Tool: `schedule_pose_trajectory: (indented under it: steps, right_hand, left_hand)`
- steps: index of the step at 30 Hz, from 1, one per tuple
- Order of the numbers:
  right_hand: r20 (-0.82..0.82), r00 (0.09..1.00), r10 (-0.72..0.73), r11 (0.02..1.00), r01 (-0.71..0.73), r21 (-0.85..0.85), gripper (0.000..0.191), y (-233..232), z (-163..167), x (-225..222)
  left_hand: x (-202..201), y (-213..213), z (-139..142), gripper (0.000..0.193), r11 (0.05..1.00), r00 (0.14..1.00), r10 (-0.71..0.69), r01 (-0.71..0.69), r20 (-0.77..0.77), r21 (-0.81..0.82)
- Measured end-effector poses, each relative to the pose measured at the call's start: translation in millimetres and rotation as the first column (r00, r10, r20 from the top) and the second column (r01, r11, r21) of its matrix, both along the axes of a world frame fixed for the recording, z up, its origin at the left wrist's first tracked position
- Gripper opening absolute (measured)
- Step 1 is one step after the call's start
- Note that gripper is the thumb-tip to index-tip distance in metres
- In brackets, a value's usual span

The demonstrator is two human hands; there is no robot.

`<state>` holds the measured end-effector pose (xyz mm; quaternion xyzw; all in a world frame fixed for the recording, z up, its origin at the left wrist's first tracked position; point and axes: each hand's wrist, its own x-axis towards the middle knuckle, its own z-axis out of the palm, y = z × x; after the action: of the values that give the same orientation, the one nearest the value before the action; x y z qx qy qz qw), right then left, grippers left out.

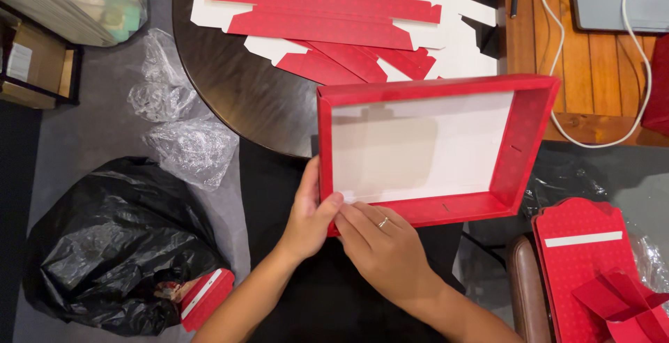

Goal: The person assembles a red paper box by folding and inserting pre-cut red paper pieces into a white base. They then insert a red divider to create compartments and add a red lid to complete the box.

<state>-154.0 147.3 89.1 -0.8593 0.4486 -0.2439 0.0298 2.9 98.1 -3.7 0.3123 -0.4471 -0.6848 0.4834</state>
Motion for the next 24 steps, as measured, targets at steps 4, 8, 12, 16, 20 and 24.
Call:
schedule_pose_trajectory:
  steps: [4, 8, 12, 16, 20, 24]
  right_hand:
    - [0.057, 0.998, 0.011, 1.0, -0.012, 0.011, 0.038, -10.7, 2.5, 6.8]
    - [0.085, 0.992, 0.091, 0.994, -0.095, 0.051, 0.046, -17.3, 11.2, 2.5]
    - [0.463, 0.84, 0.283, 0.935, -0.348, 0.06, 0.035, 12.6, 31.3, -9.7]
    - [0.633, 0.704, 0.322, 0.852, -0.507, 0.131, 0.032, 30.1, 35.6, -23.6]
    - [0.663, 0.686, 0.299, 0.838, -0.522, 0.162, 0.029, 32.5, 35.1, -31.5]
    - [0.671, 0.686, 0.281, 0.832, -0.523, 0.186, 0.026, 36.8, 40.9, -30.9]
  left_hand:
    - [7.5, -3.5, -6.5, 0.067, 0.999, 0.999, 0.049, -0.05, -0.019, -0.022]
    - [13.8, -3.8, -18.1, 0.069, 0.997, 0.997, 0.07, -0.07, -0.038, 0.014]
    - [21.4, -2.4, -25.5, 0.075, 0.994, 0.996, 0.093, -0.094, -0.015, -0.053]
    - [22.5, -2.8, -27.1, 0.077, 0.994, 0.979, 0.094, -0.084, -0.182, 0.063]
    - [23.5, 1.1, -23.7, 0.076, 0.989, 0.965, 0.131, -0.11, -0.227, 0.103]
    - [28.2, 3.4, -20.7, 0.076, 0.983, 0.956, 0.16, -0.131, -0.247, 0.131]
